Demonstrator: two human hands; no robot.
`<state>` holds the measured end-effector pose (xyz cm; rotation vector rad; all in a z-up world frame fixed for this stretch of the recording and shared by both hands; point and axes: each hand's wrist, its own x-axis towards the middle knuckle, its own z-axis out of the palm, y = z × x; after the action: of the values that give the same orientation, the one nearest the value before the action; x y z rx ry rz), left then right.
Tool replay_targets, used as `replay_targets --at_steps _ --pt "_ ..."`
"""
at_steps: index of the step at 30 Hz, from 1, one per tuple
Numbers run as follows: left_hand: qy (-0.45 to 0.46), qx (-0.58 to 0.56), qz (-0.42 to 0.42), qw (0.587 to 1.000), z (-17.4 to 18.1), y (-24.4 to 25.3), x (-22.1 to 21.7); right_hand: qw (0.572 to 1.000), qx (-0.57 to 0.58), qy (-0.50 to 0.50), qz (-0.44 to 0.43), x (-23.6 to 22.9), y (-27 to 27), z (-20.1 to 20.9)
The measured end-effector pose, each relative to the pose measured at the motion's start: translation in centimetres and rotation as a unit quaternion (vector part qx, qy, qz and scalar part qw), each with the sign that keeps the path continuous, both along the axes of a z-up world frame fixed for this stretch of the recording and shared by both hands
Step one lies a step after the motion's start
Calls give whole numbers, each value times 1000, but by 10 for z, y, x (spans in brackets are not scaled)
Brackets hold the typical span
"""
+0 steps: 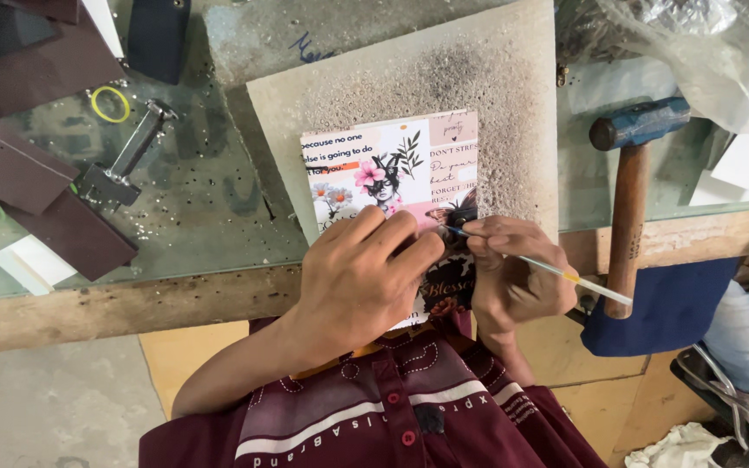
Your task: The person assembles notebooks by placing a metal punch on the cover, striking it with a hammer, and then inserting a metal fastener to secure the pages. The person repeats this process for multiple notebooks, flipping them over to work on different sides.
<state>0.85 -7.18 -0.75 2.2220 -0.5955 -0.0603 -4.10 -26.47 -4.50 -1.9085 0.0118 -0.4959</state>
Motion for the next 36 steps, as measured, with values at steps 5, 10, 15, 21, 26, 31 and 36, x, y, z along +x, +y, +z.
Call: replay_targets --at_steps 5,10,15,21,26,31,36 --pt "-1 -18 12 1000 2 0 -3 995 85 -48 16 2 -14 -10" --pt "-10 -1 10 1000 -2 -1 -11 996 18 -15 -84 4 -51 2" --pt "-51 112 3 992 6 -24 -25 951 -281 94 -87 13 -96 26" --pt "-118 128 -89 981 8 -28 -60 888 -431 131 -96 18 -89 23" --pt "-50 -162 63 983 -16 6 -105 958 -248 63 -127 3 -87 18" --pt "-187 128 324 918 -33 70 -110 954 -273 -21 -118 -5 -76 5" --pt "236 -578 389 677 -8 117 -82 957 -264 -71 -98 -13 -51 13"
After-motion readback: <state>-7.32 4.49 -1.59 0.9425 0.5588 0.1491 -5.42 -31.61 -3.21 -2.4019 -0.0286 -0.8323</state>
